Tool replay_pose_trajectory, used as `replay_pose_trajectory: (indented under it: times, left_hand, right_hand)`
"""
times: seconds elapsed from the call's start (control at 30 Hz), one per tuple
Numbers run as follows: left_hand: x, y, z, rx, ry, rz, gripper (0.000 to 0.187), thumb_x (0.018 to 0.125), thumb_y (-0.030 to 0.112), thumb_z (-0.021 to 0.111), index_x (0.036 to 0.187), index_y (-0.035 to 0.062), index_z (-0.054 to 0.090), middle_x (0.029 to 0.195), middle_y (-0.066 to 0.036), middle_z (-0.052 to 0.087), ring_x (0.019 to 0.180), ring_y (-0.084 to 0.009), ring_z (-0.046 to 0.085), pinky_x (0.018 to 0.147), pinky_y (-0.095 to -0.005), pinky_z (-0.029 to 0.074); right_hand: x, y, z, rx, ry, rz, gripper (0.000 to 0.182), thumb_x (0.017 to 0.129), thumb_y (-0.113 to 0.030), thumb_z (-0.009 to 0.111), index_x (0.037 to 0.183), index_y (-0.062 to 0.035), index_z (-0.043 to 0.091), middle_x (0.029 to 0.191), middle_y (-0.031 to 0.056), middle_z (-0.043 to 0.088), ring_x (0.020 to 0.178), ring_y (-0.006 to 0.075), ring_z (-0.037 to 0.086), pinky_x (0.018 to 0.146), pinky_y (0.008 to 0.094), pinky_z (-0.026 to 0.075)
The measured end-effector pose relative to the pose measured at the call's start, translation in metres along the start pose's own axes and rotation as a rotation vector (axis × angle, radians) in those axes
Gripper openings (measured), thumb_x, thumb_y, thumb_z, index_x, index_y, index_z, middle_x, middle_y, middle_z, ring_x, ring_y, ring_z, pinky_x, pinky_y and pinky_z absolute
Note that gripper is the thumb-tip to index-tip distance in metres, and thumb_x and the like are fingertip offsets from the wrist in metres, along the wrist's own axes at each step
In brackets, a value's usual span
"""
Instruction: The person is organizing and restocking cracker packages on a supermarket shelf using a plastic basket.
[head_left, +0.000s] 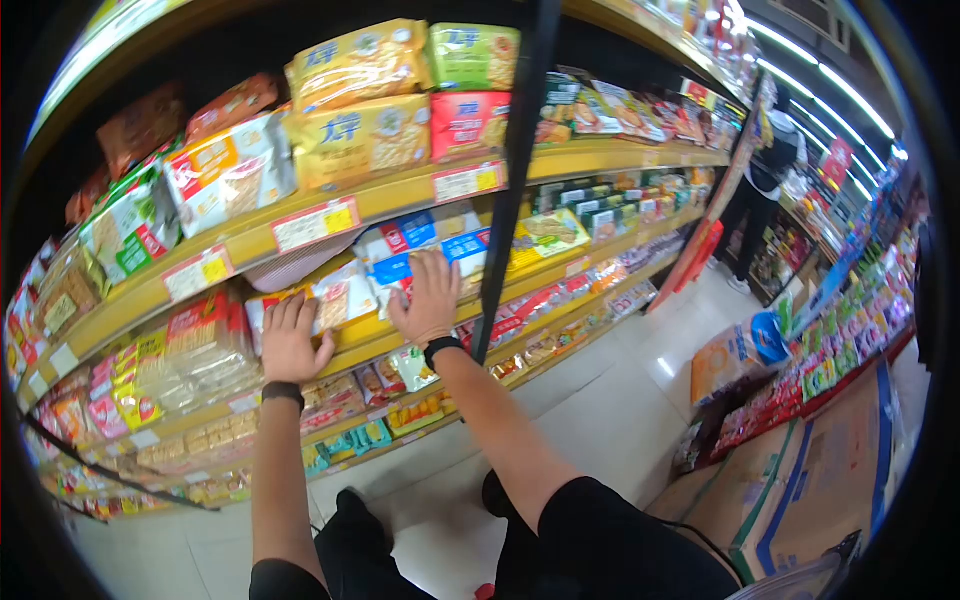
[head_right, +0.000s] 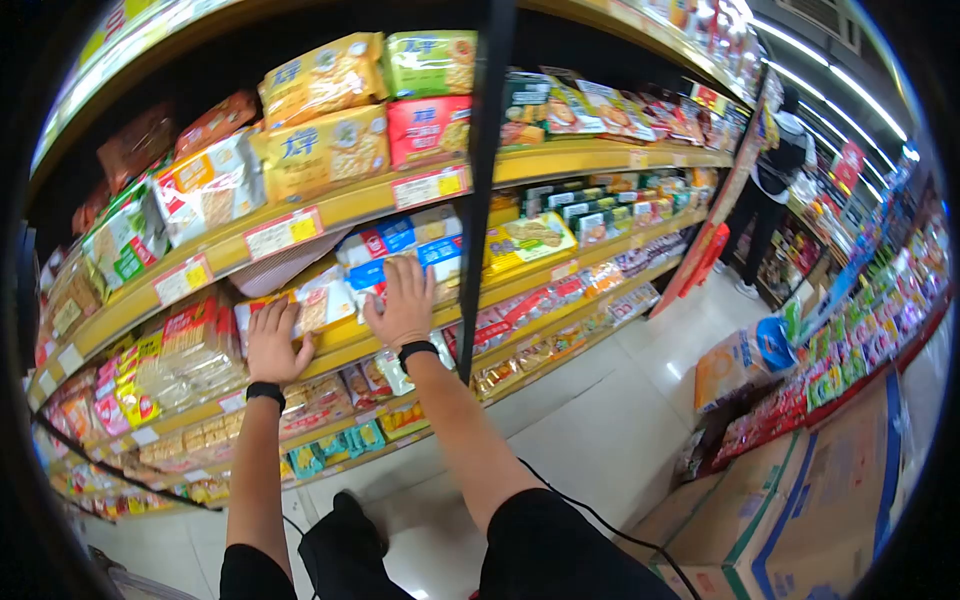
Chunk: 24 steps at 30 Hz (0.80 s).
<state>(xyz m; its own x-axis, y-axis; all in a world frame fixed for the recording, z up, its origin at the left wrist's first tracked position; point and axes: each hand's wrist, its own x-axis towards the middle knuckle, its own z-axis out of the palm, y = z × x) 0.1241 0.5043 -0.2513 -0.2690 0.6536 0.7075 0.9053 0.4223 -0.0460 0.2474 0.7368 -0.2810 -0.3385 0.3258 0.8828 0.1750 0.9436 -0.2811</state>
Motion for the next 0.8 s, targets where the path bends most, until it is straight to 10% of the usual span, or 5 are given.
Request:
replay_pose_trajectory:
  times: [0.8]
  left_hand:
    - [-0.002,-0.007,0.001,0.004,0.056,0.028,0.050,0.086,0.039,0.067,0.123,0.0054,0.064,0.129,-0.019,0.064,0.122,-0.0373,0.058,0.107,-0.0505,0.044]
  right_hand:
    - [-0.001,0.002,0.006,-0.058,0.034,-0.046,0.060,0.087,-0.033,0.063,0.138,-0.0031,0.054,0.146,0.0159,0.053,0.144,0.0381,0.040,0.124,0.0565,0.018]
